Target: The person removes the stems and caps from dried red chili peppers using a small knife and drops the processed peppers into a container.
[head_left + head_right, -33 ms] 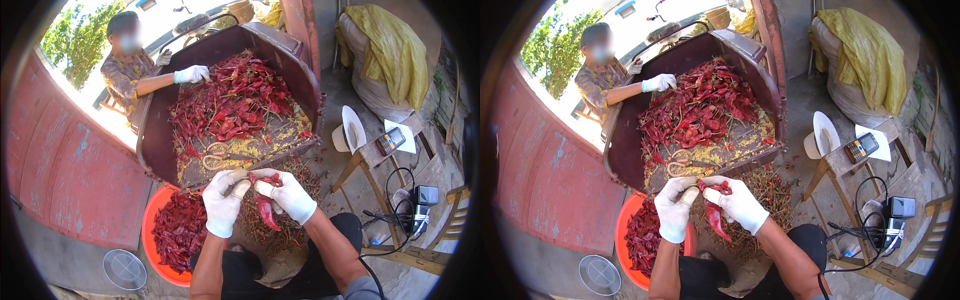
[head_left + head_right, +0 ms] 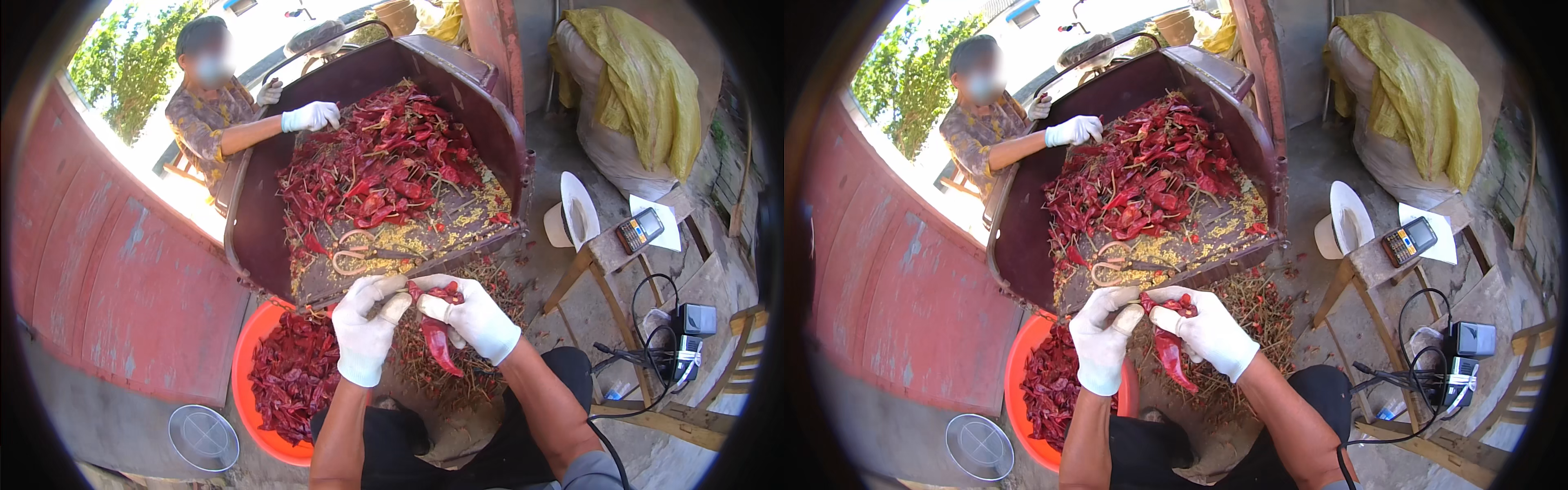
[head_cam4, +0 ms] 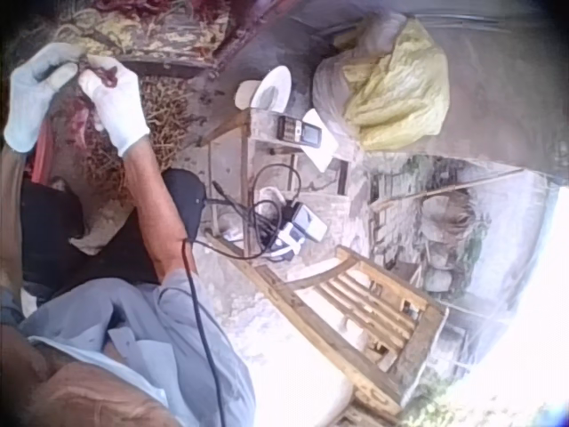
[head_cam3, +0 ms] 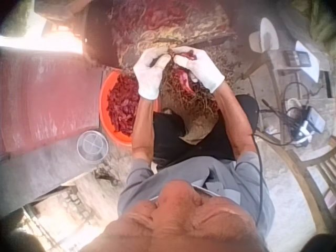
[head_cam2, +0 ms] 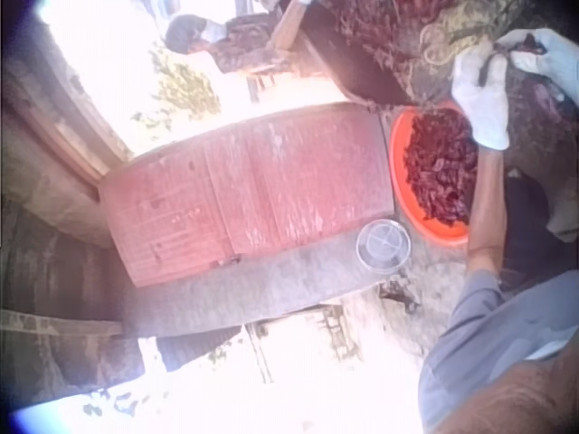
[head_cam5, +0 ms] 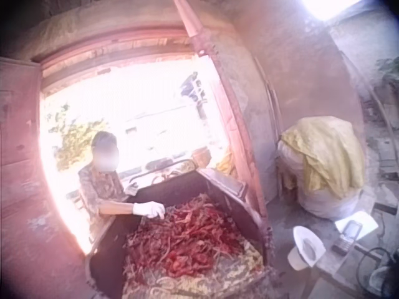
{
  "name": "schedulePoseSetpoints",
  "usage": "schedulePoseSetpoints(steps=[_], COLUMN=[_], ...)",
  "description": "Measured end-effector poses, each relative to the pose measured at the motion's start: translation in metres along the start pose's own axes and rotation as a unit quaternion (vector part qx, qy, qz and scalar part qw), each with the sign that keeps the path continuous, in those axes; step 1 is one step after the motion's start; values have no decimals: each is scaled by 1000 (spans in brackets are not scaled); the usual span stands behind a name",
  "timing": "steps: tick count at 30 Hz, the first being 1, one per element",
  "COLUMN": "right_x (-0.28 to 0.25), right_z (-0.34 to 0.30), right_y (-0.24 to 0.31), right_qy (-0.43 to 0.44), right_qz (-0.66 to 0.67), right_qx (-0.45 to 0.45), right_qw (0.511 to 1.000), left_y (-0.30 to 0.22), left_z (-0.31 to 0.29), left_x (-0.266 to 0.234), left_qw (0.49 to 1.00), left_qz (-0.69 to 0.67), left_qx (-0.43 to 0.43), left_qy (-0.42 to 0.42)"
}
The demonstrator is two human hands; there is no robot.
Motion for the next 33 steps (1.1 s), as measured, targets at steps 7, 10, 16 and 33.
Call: schedulePoseSetpoints(steps=[7,10,16,33], right_x=[11,9,10,-2], right_z=[-4,-1,3,9], right_y=[7,1,0,-11], right_qy=[0,-40,-48,-88], right_qz=[-67,-113,-175,-204], right_qx=[-8,-10,-118,-126], right_qw=[998,993,976,967], left_y=[1,-6,11,16], left_z=[4,3,2,-3], left_x=[-2,3,3,8], left_qw=[1000,990,999,980], left_qz=[18,120,38,-123], left_qx=[10,73,-16,-156], left_qy=[22,0,22,23])
Point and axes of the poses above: each hand's wrist, its own z-axis towards the middle knuckle, its own x-axis out of the palm, y = z × x, the point moved 6 cm from there along z, towards the middle knuckle, and after that the axes turned 3 degrees about -x, right-handed, at the moved point
